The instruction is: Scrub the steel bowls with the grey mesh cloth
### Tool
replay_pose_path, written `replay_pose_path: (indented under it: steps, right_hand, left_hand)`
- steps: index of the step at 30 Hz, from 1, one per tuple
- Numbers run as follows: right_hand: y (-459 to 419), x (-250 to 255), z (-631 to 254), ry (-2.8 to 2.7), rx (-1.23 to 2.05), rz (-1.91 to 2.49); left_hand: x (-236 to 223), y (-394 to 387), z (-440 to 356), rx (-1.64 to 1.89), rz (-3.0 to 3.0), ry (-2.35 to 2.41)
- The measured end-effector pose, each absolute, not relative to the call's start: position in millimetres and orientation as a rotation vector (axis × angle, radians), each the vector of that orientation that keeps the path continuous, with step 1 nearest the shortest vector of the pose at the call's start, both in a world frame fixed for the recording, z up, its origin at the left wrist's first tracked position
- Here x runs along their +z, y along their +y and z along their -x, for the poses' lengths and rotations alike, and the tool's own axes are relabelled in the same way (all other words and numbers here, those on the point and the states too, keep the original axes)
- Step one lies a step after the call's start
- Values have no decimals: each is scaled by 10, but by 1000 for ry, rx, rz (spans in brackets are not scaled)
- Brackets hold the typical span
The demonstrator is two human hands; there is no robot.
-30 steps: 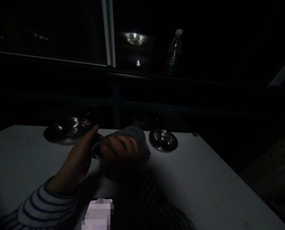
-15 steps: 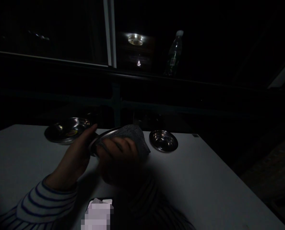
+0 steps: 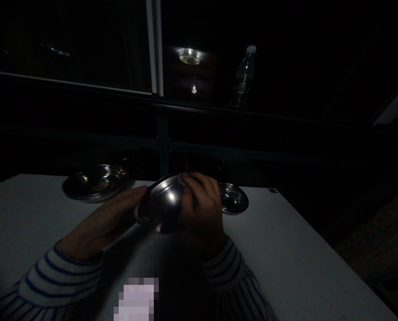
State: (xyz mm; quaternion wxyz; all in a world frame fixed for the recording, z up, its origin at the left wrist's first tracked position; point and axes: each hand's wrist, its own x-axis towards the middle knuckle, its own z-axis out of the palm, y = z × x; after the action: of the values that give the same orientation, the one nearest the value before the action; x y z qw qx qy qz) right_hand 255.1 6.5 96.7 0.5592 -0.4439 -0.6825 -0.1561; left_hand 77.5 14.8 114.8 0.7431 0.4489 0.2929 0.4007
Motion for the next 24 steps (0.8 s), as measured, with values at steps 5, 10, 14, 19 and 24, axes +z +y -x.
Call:
replay_pose_path:
  steps: [5,10,14,19,24]
  right_hand:
    - [62,979,-2552,-1634,-445,1054]
    - [-6,923,-2397,-1792,-558,1071]
    - [-94,868,-2229,-2187,-675,971]
    - [-17,868,-2349,-1949,-598,981]
    - [72,885,-2468,-1647,-404,1090]
  left_hand:
    - [1180,128,-769,886,-1013,641]
    - [1151,153,-845,1148,-1030,745]
    - [1072,220,-864,1281,-970,855]
    - [1078,228,-858,1319,-956,919]
    - [1108,228,-850,1328,-867,958]
